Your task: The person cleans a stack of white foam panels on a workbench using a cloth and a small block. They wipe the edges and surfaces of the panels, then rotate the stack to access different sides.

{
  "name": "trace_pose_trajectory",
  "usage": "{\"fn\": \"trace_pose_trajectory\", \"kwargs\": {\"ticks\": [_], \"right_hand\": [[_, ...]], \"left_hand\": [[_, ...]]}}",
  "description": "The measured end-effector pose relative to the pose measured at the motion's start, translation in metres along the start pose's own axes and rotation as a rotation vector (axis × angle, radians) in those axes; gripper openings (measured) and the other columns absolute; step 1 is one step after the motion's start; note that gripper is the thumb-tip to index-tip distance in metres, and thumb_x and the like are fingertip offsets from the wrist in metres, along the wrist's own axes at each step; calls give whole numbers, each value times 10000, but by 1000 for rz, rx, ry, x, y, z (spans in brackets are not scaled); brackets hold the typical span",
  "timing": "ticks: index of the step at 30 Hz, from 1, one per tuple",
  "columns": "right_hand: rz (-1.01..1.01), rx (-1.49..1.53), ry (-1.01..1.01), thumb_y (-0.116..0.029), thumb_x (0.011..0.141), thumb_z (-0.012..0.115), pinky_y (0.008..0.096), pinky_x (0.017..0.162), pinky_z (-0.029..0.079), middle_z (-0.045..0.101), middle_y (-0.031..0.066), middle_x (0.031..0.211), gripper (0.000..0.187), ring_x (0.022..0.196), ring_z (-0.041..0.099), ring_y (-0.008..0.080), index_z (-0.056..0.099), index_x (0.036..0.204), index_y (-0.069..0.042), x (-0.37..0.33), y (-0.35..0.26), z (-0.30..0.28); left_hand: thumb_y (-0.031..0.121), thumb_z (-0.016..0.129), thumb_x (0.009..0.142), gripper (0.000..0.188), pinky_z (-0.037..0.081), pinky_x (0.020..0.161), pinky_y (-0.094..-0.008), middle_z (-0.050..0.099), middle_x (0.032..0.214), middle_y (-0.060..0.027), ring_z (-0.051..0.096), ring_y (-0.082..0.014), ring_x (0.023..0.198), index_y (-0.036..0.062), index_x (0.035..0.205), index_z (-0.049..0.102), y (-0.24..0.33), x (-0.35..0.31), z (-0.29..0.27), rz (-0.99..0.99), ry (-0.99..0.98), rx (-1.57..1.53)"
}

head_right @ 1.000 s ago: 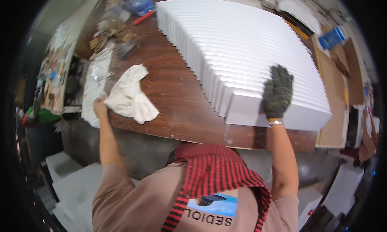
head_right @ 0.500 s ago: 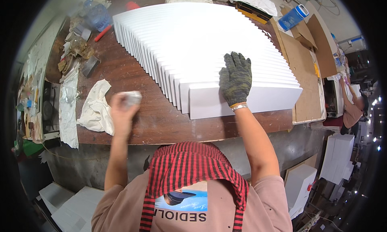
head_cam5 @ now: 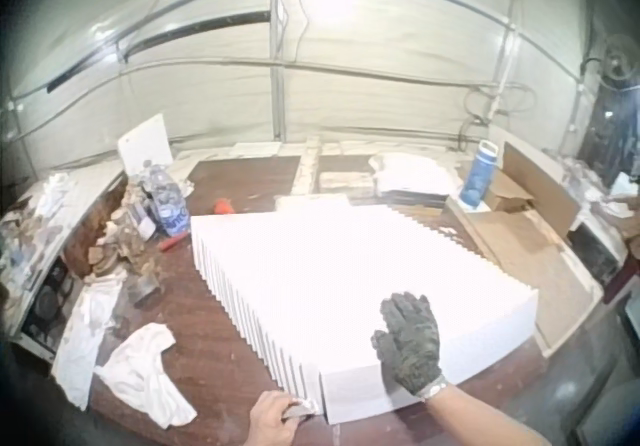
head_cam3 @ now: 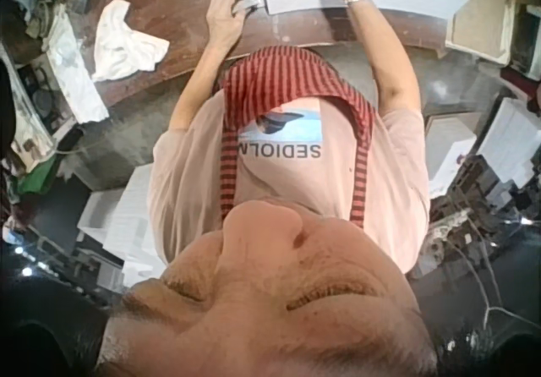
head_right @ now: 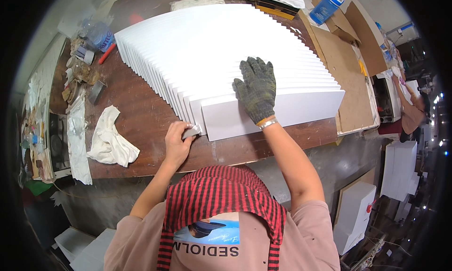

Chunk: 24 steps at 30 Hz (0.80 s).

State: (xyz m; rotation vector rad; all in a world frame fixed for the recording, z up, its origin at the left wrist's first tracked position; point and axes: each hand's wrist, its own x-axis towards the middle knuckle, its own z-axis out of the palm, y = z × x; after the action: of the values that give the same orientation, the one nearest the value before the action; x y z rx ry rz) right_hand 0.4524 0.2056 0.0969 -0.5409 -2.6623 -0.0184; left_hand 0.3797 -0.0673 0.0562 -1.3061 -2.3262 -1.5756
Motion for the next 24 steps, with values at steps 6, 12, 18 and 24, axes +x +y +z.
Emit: {"fn": "trace_pose_trajectory", "kwargs": {"ticks": [6,12,18,24], "right_hand": [[-59,18,0,-319,873,665,527,1267,160,499,121,1514,591,1446,398,291,560,1422,-127,-21,8,-4],[-16,-15,9,-311,838,665,539,1269,124,463,139,1542,645,1463,367,311,541,1445,-134,-22,7,11],[-98,136,97,-365,924,569,502,1272,140,454,108,1561,566,1471,366,265,548,1443,-140,-25,22,9],[432,11,474,-358,858,742,430,1237,229,491,169,1513,765,1452,404,284,458,1477,-9,-50,199,-6]], "left_hand": [[-74,690,730,296,480,776,-425,606,942,-152,594,-352,899,1,999,592,-24,22,3,-178,148,28],[-70,705,719,283,490,762,-413,626,948,-143,605,-336,882,22,969,609,-10,12,0,-157,2,31],[-74,715,703,304,494,759,-404,618,943,-143,607,-332,877,13,979,625,-7,14,13,-168,41,-26],[-27,752,710,296,497,776,-414,635,969,-138,615,-345,921,18,983,645,14,8,11,-74,-99,5]]}}
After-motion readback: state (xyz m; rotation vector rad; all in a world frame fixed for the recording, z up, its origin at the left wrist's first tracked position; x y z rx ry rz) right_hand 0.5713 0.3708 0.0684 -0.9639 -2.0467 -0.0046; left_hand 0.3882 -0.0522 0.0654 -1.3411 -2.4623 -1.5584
